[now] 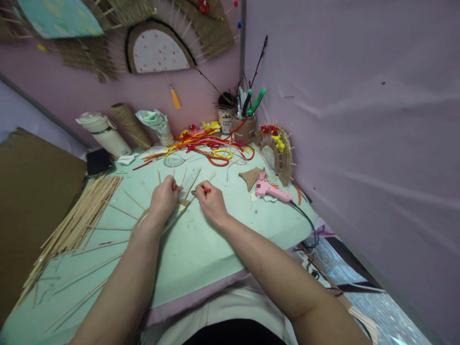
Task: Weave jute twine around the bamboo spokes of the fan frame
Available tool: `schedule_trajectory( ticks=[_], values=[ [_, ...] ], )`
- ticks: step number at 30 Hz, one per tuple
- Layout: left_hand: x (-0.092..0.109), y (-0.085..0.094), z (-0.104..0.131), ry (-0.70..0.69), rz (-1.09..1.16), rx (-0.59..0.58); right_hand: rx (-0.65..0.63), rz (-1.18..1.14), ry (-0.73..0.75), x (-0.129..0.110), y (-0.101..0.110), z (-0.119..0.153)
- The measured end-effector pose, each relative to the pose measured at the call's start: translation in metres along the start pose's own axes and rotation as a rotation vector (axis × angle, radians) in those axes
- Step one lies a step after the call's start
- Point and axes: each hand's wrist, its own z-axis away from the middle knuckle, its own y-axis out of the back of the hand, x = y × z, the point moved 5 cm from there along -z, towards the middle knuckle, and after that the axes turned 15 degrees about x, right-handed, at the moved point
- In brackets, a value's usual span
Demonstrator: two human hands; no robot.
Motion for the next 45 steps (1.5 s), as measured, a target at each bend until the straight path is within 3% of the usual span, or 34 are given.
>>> schedule_trajectory(
  ticks=[6,11,13,17,23,26,30,45],
  values=[
    [0.003,0.007,0.001,0.047,0.129,0.044,0.022,-0.039,0.014,-0.003,0.005,0.001],
    [0.008,0.023,0.002,0.081,0.297,0.243,0.123,-0.125,0.029,0.001,0.012,-0.002],
    [0.011,0.026,0.003,0.081,0.324,0.285,0.109,-0.109,0.019,0.004,0.011,-0.002],
    [0.017,0.021,0.008,0.088,0.332,0.176,-0.036,0.015,0.029,0.009,0.0,0.001],
    [0.019,0.017,0.012,0.096,0.171,-0.013,-0.189,0.189,0.175,0.008,-0.013,0.006],
    [0.017,0.018,0.011,0.102,0.132,-0.021,-0.227,0.18,0.176,0.008,-0.015,0.006],
    [0.014,0.018,0.009,0.106,0.143,-0.009,-0.181,0.148,0.16,0.008,-0.012,0.005],
    [0.007,0.002,0.004,0.047,0.36,-0.016,-0.194,0.144,0.191,0.002,-0.009,0.01]
  ],
)
